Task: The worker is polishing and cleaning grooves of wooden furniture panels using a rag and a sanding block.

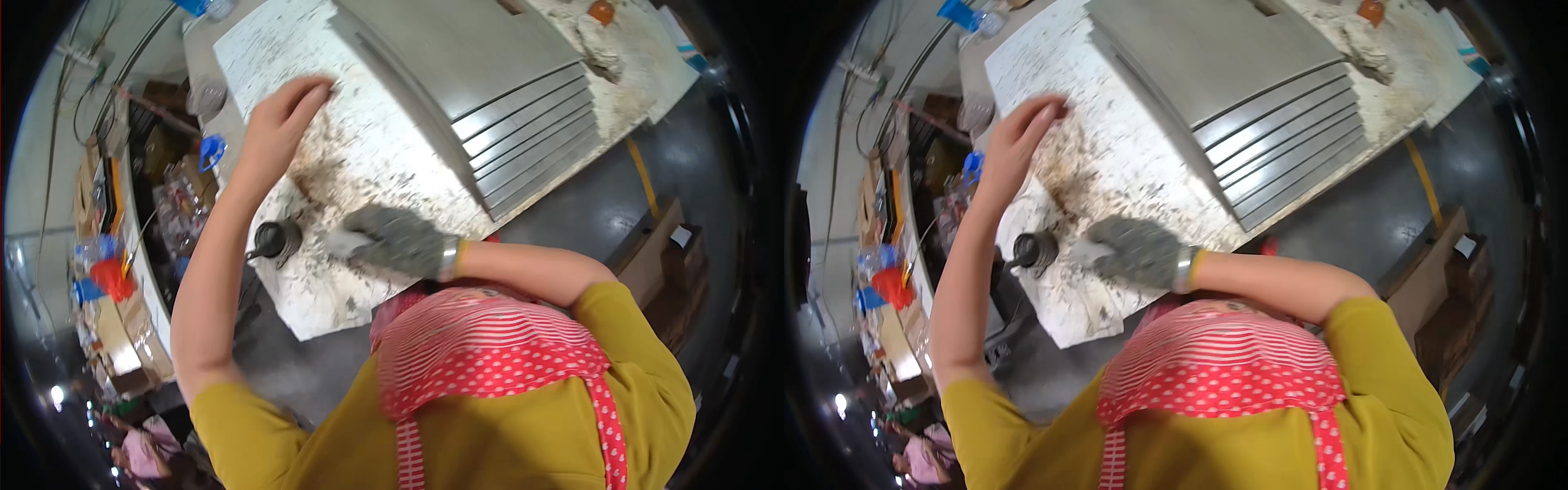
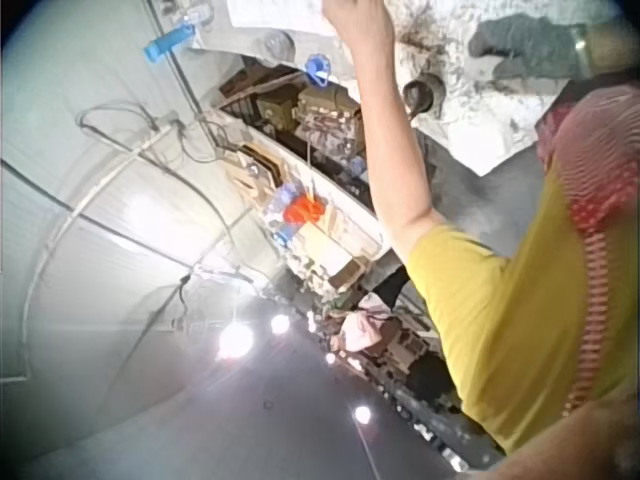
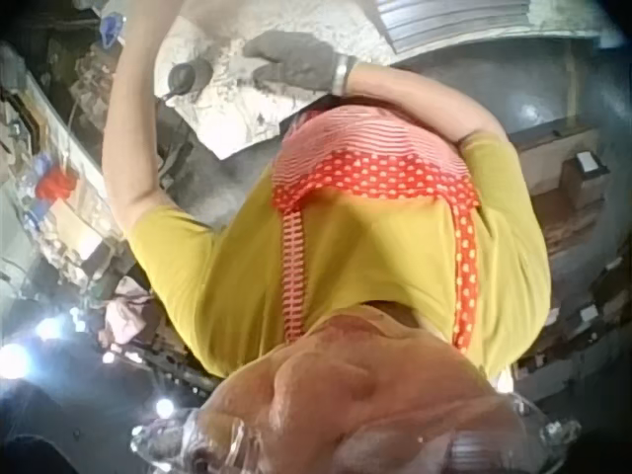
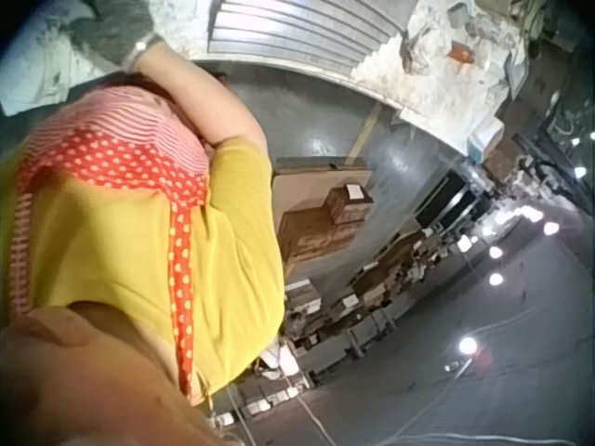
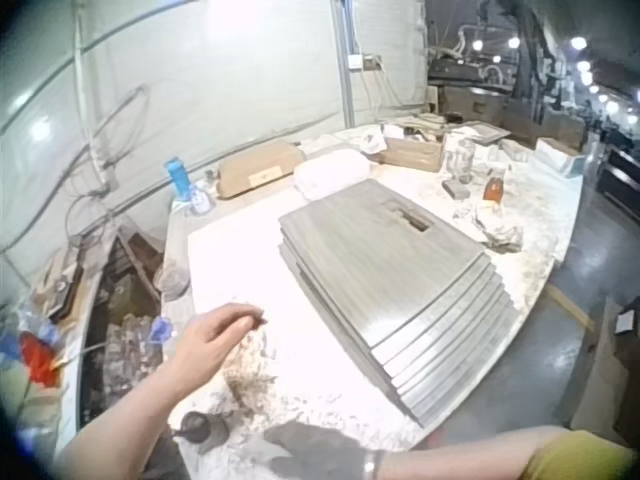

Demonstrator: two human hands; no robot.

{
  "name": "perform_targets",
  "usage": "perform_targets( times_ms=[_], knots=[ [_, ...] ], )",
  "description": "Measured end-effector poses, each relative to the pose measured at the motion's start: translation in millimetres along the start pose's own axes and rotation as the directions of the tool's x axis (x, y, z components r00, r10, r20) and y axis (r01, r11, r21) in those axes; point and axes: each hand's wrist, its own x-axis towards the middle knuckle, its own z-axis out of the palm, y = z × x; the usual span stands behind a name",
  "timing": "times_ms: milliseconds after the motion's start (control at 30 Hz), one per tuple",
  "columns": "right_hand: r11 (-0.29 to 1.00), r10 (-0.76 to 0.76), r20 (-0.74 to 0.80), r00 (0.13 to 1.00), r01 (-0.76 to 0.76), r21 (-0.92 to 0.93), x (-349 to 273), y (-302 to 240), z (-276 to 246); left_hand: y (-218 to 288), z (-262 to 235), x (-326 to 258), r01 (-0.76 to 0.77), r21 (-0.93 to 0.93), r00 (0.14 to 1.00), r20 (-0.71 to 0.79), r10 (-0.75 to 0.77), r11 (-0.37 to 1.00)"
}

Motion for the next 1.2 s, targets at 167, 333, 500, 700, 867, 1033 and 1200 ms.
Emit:
perform_targets(
  times_ms=[167,333,500,700,867,1033,1200],
  knots=[
    [0.802,-0.39,0.083,0.917,0.383,-0.458,32,25,41,20,-2,-48,0.118,0.09,0.99,0.063,-0.123,0.989],
    [0.92,-0.272,0.039,0.961,0.272,-0.282,-9,-4,-62,12,17,-19,0.09,0.086,0.988,0.12,-0.1,0.992],
    [0.991,0.077,-0.534,0.842,-0.124,-0.053,-81,47,-270,-5,59,65,-0.068,0.226,0.997,-0.021,0.075,0.972],
    [0.577,-0.092,-0.763,0.639,-0.591,-0.564,-125,157,-444,-13,122,173,-0.221,0.531,0.957,-0.043,0.287,0.818],
    [0.466,-0.2,-0.652,0.731,-0.514,-0.72,-89,219,-464,-28,151,182,-0.1,0.761,0.989,0.003,0.15,0.641],
    [0.508,0.015,-0.68,0.733,-0.591,-0.626,-86,218,-463,-19,156,188,-0.119,0.723,0.989,0.027,0.145,0.681],
    [0.295,-0.556,-0.389,0.735,-0.262,-0.919,-89,129,-427,-28,151,183,-0.114,0.728,0.986,-0.001,0.168,0.676]
  ],
)
